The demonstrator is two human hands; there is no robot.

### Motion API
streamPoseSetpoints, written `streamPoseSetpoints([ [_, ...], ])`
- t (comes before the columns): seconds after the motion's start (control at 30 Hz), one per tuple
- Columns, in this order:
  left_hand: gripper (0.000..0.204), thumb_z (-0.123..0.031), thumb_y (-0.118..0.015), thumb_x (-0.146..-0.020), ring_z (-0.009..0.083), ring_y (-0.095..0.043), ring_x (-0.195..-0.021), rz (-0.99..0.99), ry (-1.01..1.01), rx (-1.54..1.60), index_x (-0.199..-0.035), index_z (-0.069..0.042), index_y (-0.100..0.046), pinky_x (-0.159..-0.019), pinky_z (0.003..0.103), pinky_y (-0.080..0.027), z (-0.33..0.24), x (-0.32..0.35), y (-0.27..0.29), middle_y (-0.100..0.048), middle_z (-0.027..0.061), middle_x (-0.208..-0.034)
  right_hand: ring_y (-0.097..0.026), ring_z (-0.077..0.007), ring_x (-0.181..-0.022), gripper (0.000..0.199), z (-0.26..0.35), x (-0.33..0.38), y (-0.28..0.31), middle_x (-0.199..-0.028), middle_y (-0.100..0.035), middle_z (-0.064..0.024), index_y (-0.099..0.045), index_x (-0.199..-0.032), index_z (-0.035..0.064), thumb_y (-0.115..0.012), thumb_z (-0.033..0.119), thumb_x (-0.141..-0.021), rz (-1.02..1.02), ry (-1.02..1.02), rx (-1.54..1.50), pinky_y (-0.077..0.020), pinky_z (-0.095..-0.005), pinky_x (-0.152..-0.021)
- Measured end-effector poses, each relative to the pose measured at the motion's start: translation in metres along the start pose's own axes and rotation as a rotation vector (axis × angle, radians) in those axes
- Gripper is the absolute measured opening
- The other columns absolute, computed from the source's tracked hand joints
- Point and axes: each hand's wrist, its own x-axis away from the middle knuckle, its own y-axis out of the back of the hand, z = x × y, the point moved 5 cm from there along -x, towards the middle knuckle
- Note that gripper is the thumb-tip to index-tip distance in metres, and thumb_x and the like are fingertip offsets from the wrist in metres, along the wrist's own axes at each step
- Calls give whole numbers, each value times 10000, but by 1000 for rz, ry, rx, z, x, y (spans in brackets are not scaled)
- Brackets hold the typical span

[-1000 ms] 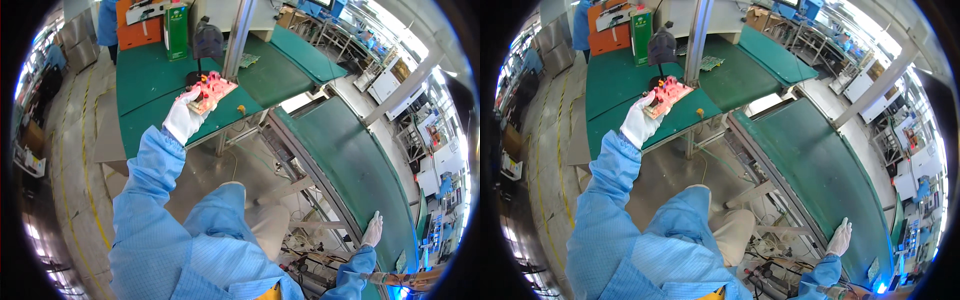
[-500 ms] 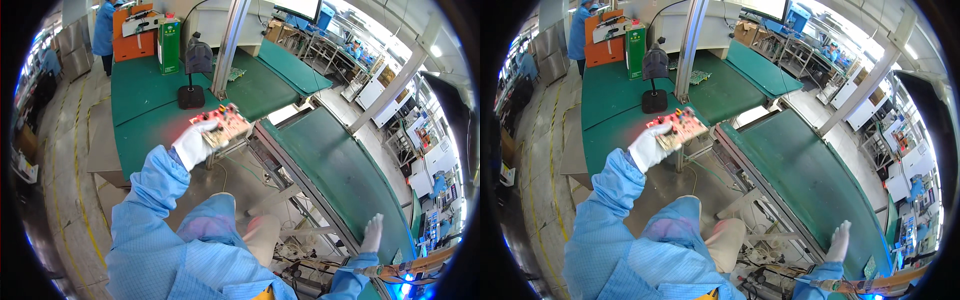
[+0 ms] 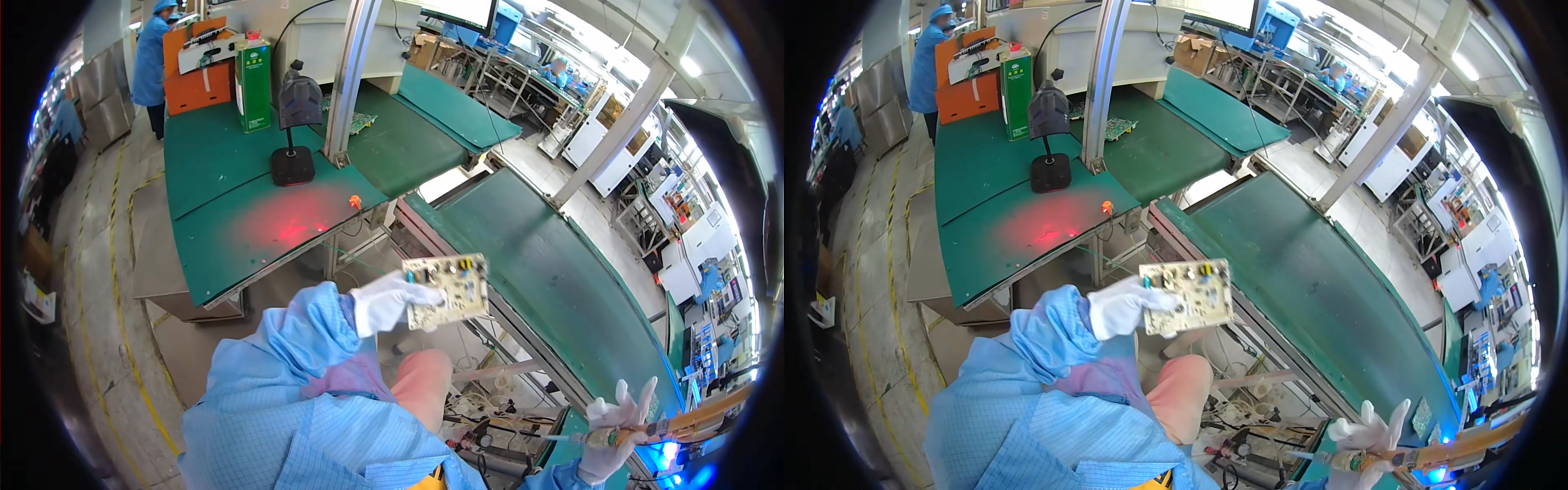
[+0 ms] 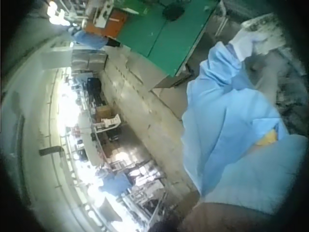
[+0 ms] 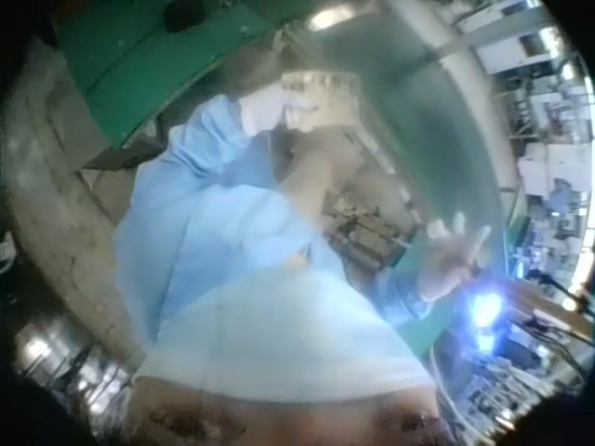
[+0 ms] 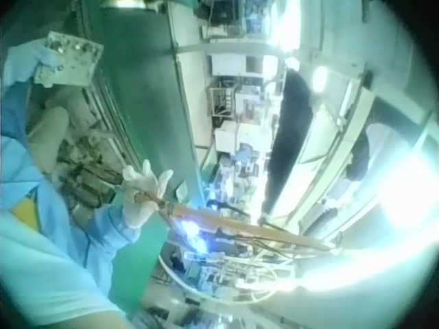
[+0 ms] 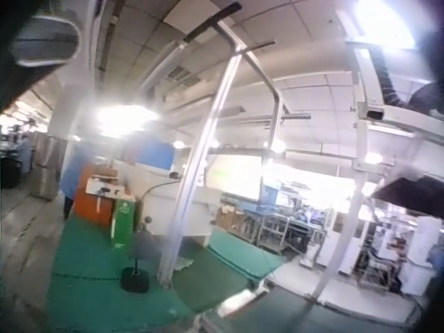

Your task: Assembling circuit boards by using an electric screwdriver to fasten components on a production line.

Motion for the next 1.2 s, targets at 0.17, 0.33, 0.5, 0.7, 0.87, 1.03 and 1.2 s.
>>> streamPoseSetpoints([
  [0.17,503,-140,-687,-848,141,-630,-999,143,75,-235,-1309,0,-544,-858,298,-508,33,-8,-33,-671,86,-1153,-534,-98,-557,727,-4,-19,-39,-1033,-628,-115,-203,-1490,-31,-476,415,-984,-203,135,426,-468,-217,-460],
  [0.33,591,-226,-703,-861,137,-560,-1130,264,62,-515,-1361,5,-488,-987,297,-422,53,-5,-48,-630,74,-1238,-504,-91,-504,610,-16,-45,-79,-928,-611,-83,-282,-1446,-78,-374,355,-1025,-273,150,403,-454,-206,-426],
  [0.5,590,-388,-610,-891,267,-569,-1123,377,-263,-687,-1324,-2,-505,-1005,359,-402,57,2,-75,-624,162,-1215,-498,-83,-538,584,-16,-48,-85,-881,-588,-71,-302,-1455,-42,-366,354,-1030,-229,58,148,-433,-178,-438],
  [0.7,570,-35,-709,-830,106,-585,-1044,280,201,-109,-1362,-44,-505,-936,275,-462,77,0,-85,-623,41,-1230,-484,-102,-466,591,-29,-65,-89,-815,-636,-138,-366,-1371,-158,-368,290,-986,-272,157,150,-445,-201,-488],
  [0.87,519,-70,-671,-879,153,-593,-1087,265,226,-19,-1360,2,-489,-959,298,-468,86,6,-90,-631,77,-1224,-535,-119,-507,564,-36,-71,-95,-922,-673,-219,-410,-1309,-191,-315,286,-1025,-245,154,159,-459,-194,-490],
  [1.03,438,-186,-636,-921,271,-581,-1140,459,155,-407,-1321,-36,-540,-981,375,-446,102,4,-72,-582,147,-1287,-488,-135,-481,594,-26,-72,-101,-844,-633,-147,-293,-1424,-124,-321,308,-1017,-170,115,211,-387,-238,-393],
  [1.2,351,-156,-602,-938,345,-555,-1159,548,94,-475,-1281,-80,-582,-1003,434,-425,103,15,-81,-568,160,-1290,-476,-129,-430,599,-36,-70,-94,-797,-633,-142,-292,-1419,-132,-314,311,-1017,-325,247,182,-377,-238,-377],
])
